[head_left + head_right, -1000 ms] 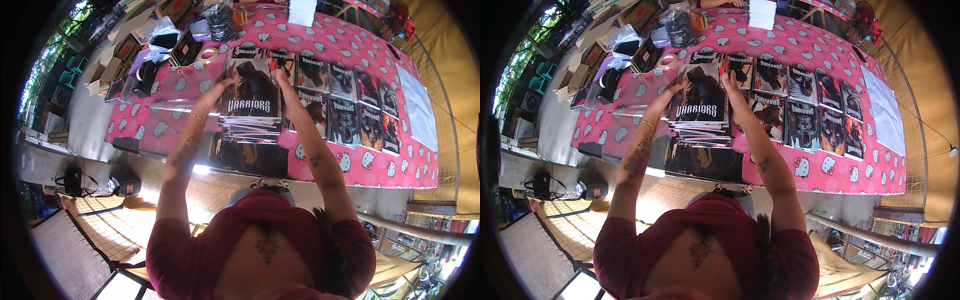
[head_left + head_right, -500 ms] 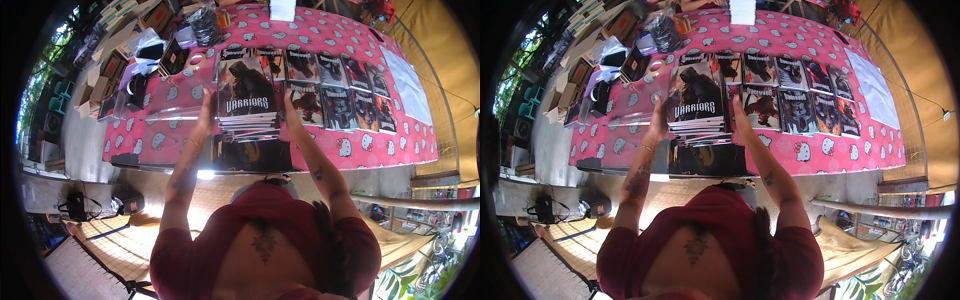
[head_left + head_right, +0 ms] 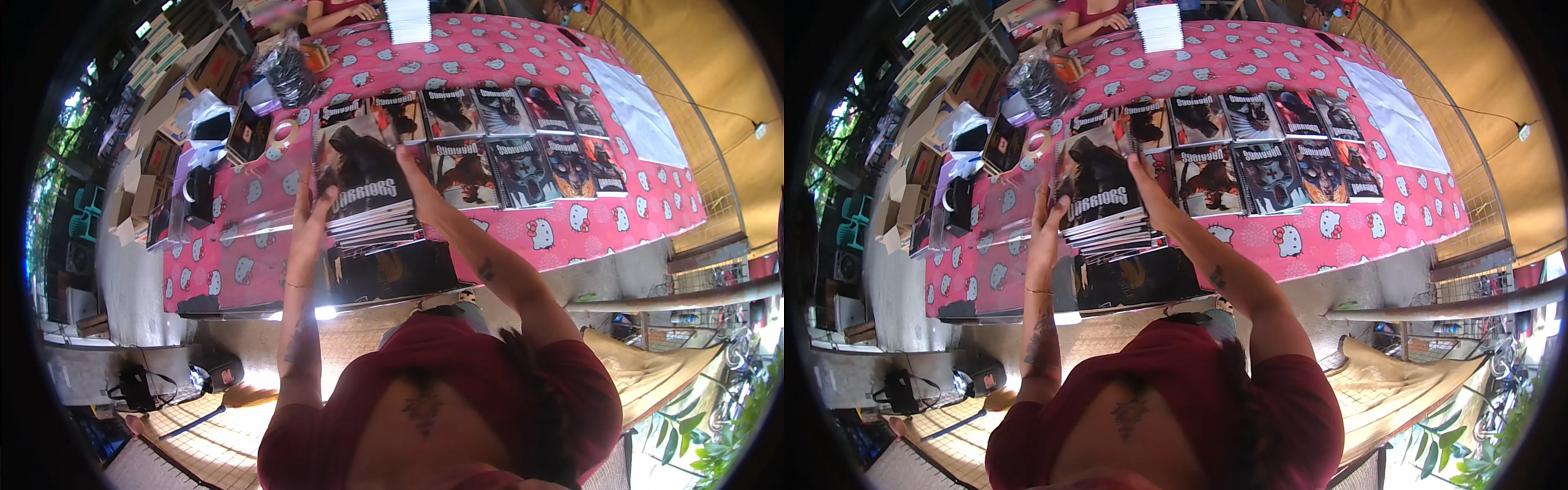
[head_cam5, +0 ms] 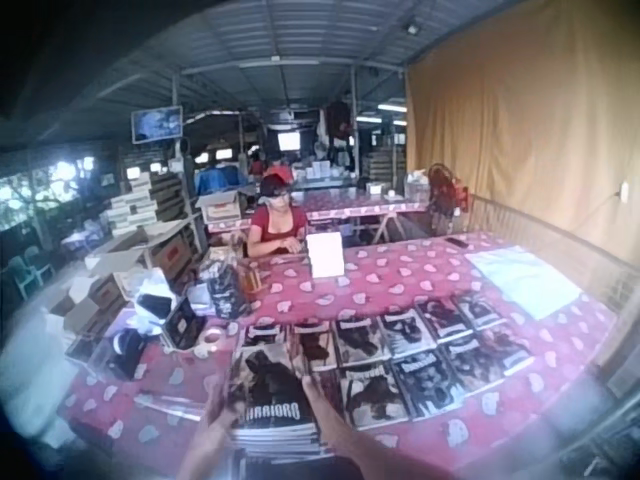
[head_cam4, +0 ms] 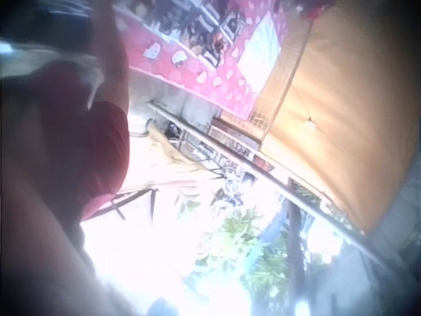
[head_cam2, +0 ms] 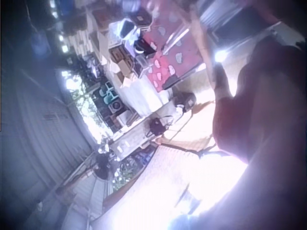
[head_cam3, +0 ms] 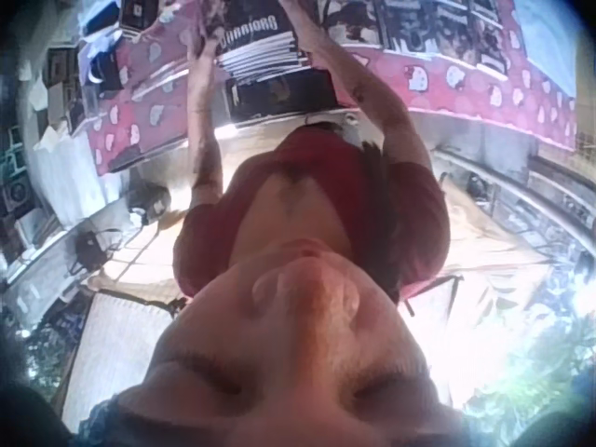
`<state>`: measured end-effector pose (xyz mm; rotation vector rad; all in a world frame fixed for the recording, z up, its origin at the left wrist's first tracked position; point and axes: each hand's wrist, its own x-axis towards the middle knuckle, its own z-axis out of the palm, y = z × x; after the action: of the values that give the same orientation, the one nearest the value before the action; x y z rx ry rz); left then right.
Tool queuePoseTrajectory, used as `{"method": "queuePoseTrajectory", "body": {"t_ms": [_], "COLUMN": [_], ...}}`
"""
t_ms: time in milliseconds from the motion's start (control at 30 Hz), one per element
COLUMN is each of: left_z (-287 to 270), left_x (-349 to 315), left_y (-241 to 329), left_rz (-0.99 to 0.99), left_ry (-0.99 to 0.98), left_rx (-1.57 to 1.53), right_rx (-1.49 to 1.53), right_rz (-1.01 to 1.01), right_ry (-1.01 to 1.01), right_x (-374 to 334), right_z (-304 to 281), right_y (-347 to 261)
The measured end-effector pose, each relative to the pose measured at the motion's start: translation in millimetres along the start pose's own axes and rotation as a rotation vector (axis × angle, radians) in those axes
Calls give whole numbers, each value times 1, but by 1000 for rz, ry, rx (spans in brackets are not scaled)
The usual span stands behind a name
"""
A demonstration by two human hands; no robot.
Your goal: The person organizes and stacks notebooks on a table, placing them into a clear plastic bag and then sorting a large number of notebooks into piles.
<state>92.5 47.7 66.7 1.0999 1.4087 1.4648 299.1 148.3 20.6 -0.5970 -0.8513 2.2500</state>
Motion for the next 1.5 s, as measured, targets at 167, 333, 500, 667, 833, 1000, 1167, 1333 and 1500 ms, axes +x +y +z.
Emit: {"method": "queuePoseTrajectory", "body": {"t_ms": [167, 333, 500, 667, 833, 1000, 1167, 1333, 1500], "left_z": [-4, 40, 256, 400, 468, 464, 401, 346, 184], "left_x": [-18, -23, 1, 122, 191, 233, 250, 93, 7], "left_y": [35, 77, 107, -42, -96, -137, -117, 67, 155], "left_rz": [59, 445, 788, 433, 105, -84, -153, 323, 494], "left_ry": [-62, 349, 187, -42, -108, 106, 25, 52, 305], "left_rx": [38, 605, 503, 601, 1012, 974, 299, -214, -239], "right_rx": [-275, -1445, -1816, -1782, -2019, -1982, -1196, -496, -710], "right_rz": [-140, -429, -138, -98, -290, 93, -961, -645, -826], "right_ry": [174, 794, 1096, 716, 1259, 861, 950, 690, 447], "right_x": [-8, -15, -26, -21, -62, -82, -69, -140, -107], "right_z": [-9, -204, -358, -324, -417, -462, -427, -294, -123], "right_y": [-21, -147, -233, -257, -321, -349, -392, -344, -240]}}
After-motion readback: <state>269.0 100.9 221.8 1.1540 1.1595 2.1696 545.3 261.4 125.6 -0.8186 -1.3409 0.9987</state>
